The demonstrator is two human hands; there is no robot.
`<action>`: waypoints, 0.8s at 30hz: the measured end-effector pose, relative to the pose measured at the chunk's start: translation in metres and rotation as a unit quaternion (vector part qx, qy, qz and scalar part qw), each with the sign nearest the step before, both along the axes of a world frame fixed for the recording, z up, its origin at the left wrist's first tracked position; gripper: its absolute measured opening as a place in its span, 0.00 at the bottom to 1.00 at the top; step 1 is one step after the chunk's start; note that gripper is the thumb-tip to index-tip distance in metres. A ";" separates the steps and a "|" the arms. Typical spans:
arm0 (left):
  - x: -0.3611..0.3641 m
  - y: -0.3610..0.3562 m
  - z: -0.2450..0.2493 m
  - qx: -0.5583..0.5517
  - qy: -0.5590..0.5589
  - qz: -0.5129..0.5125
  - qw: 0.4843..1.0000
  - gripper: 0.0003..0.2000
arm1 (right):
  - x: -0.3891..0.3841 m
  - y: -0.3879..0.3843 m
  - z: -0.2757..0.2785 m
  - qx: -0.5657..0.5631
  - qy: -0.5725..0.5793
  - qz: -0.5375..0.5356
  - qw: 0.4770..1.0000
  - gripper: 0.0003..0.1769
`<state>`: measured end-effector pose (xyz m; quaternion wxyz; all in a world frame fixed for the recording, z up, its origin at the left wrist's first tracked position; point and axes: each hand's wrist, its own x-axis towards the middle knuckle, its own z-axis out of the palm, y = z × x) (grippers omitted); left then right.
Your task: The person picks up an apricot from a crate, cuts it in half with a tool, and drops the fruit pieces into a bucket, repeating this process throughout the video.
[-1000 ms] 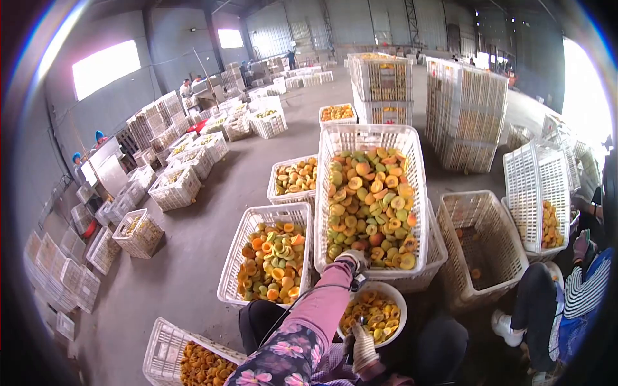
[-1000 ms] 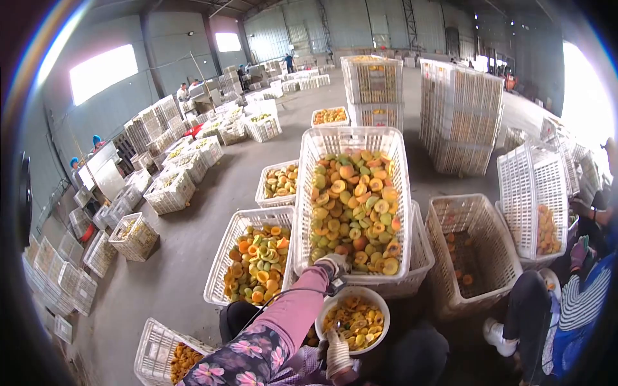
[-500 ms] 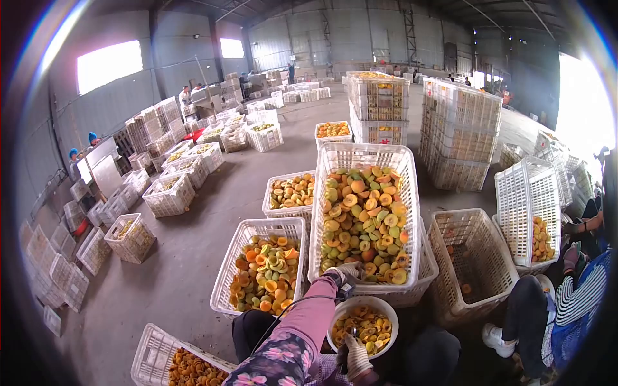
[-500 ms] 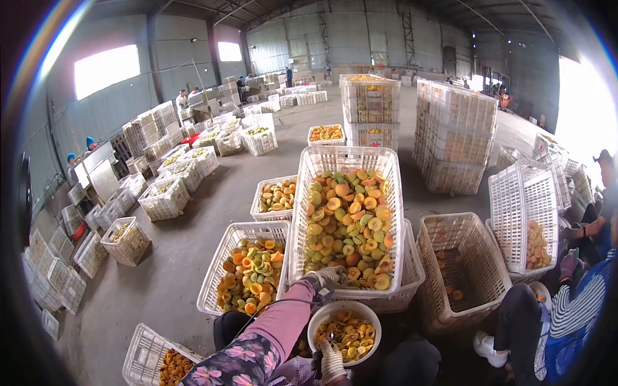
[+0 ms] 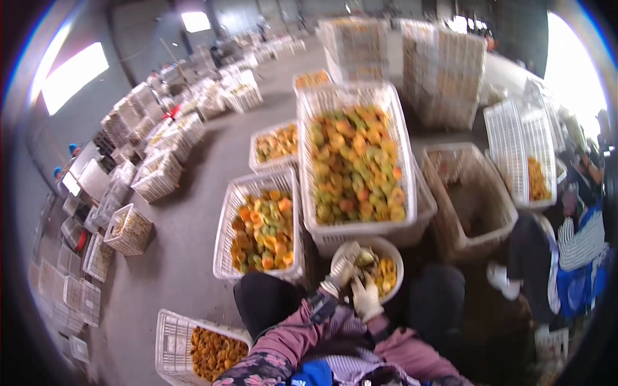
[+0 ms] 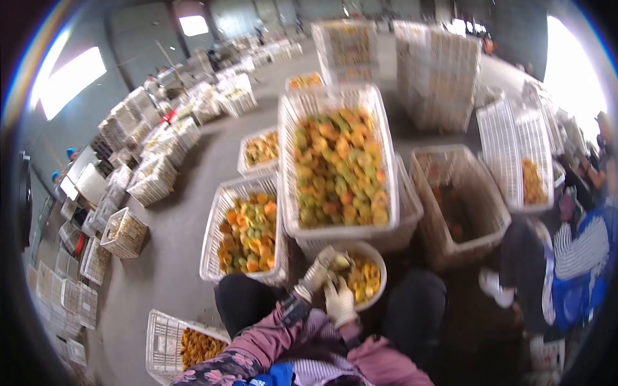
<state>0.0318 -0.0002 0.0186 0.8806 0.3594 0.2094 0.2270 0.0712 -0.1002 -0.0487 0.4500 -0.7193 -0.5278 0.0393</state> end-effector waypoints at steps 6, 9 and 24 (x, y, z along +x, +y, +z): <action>-0.025 -0.002 -0.021 -0.015 0.010 0.067 0.998 0.19 | -0.018 0.004 0.002 0.040 0.442 0.064 0.894 0.20; -0.028 -0.019 -0.028 0.106 0.038 0.149 0.982 0.15 | -0.016 0.006 -0.001 0.020 0.401 0.037 0.915 0.23; -0.030 -0.008 -0.017 0.139 0.189 0.148 0.961 0.27 | -0.006 -0.005 0.059 -0.270 0.110 -0.025 0.956 0.16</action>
